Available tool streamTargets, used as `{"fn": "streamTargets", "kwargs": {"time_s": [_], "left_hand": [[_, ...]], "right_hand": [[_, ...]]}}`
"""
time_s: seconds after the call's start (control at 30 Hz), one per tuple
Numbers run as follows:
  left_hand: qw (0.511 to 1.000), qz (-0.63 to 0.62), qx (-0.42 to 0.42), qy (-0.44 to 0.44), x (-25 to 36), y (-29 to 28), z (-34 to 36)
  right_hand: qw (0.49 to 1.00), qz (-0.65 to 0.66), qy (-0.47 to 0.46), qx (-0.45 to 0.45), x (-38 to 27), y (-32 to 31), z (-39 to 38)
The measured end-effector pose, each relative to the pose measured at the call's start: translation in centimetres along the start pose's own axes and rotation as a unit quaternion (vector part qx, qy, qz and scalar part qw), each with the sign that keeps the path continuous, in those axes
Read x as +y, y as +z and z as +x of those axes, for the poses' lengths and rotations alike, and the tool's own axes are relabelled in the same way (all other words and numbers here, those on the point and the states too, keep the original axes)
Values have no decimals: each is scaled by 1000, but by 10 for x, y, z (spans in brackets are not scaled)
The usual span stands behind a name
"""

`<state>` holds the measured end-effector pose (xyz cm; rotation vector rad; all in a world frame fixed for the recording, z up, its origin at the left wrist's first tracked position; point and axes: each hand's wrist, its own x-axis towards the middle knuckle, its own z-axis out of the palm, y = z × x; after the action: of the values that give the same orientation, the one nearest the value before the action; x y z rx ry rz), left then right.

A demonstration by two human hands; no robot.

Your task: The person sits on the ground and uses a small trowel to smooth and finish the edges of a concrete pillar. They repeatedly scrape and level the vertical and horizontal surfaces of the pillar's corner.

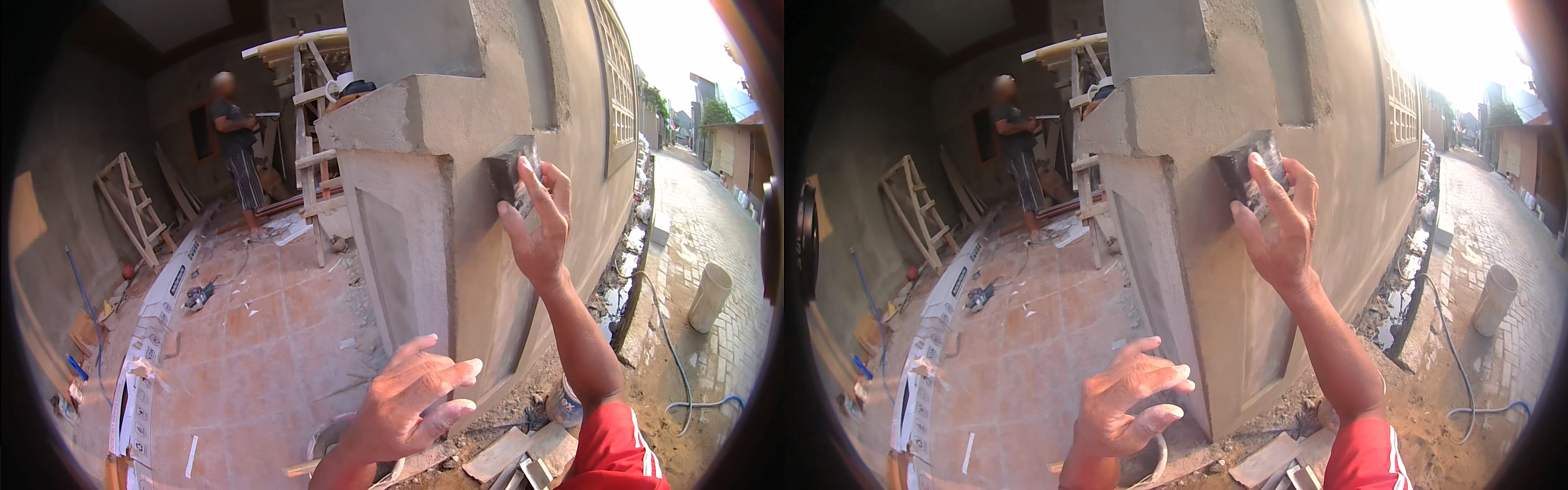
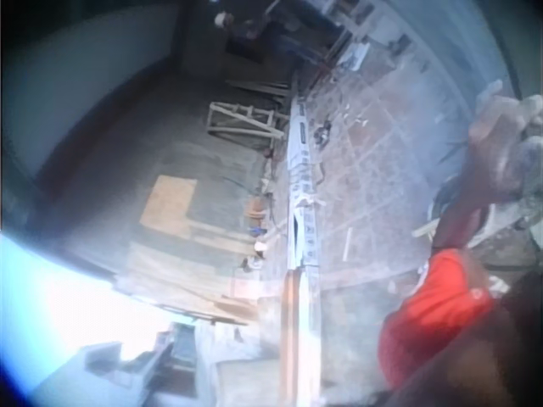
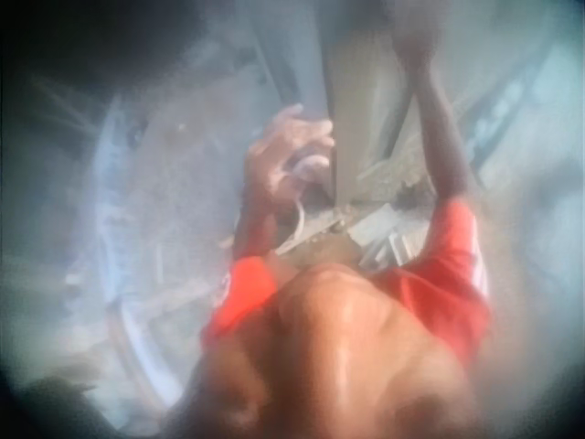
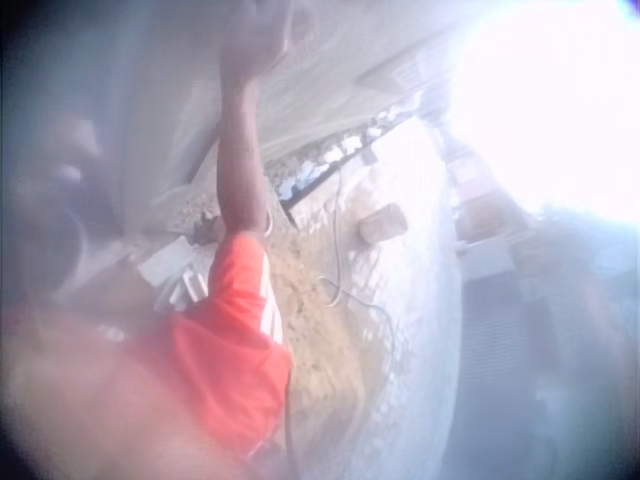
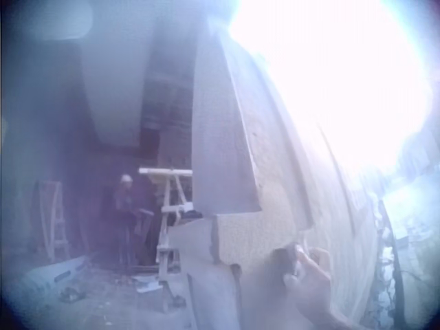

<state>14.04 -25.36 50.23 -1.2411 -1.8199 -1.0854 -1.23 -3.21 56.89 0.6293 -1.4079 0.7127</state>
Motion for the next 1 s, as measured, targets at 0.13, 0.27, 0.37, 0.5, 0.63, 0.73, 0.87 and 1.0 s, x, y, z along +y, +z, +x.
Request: {"fn": "streamTargets", "kwargs": {"time_s": [0.13, 0.27, 0.37, 0.5, 0.63, 0.73, 0.87, 1.0], "left_hand": [[997, -18, 70, -31, -8, -3, -10], [998, 21, 35, -48, -13, -11, -14], [999, 9, 25, -35, -16, -16, -15], [999, 7, 34, -21, -20, -20, -18], [999, 17, 7, -39, -15, -22, -16], [999, -6, 23, -43, -10, -22, -15], [999, -5, 17, -45, -10, -29, -22], [1000, 3, 5, -23, -5, -35, -18]], "right_hand": [[986, 59, 135, 71, -4, 17, 52], [998, 26, -51, 16, -37, 16, 28], [999, 13, -21, 31, 6, 3, 17], [996, 16, 64, 63, -10, 20, 56], [998, 1, -57, 8, 2, 6, 18], [999, 15, 31, 27, 23, -4, 39], [998, 18, 45, 33, -24, 24, 51], [1000, -12, -19, -2, 8, -4, 12]]}}
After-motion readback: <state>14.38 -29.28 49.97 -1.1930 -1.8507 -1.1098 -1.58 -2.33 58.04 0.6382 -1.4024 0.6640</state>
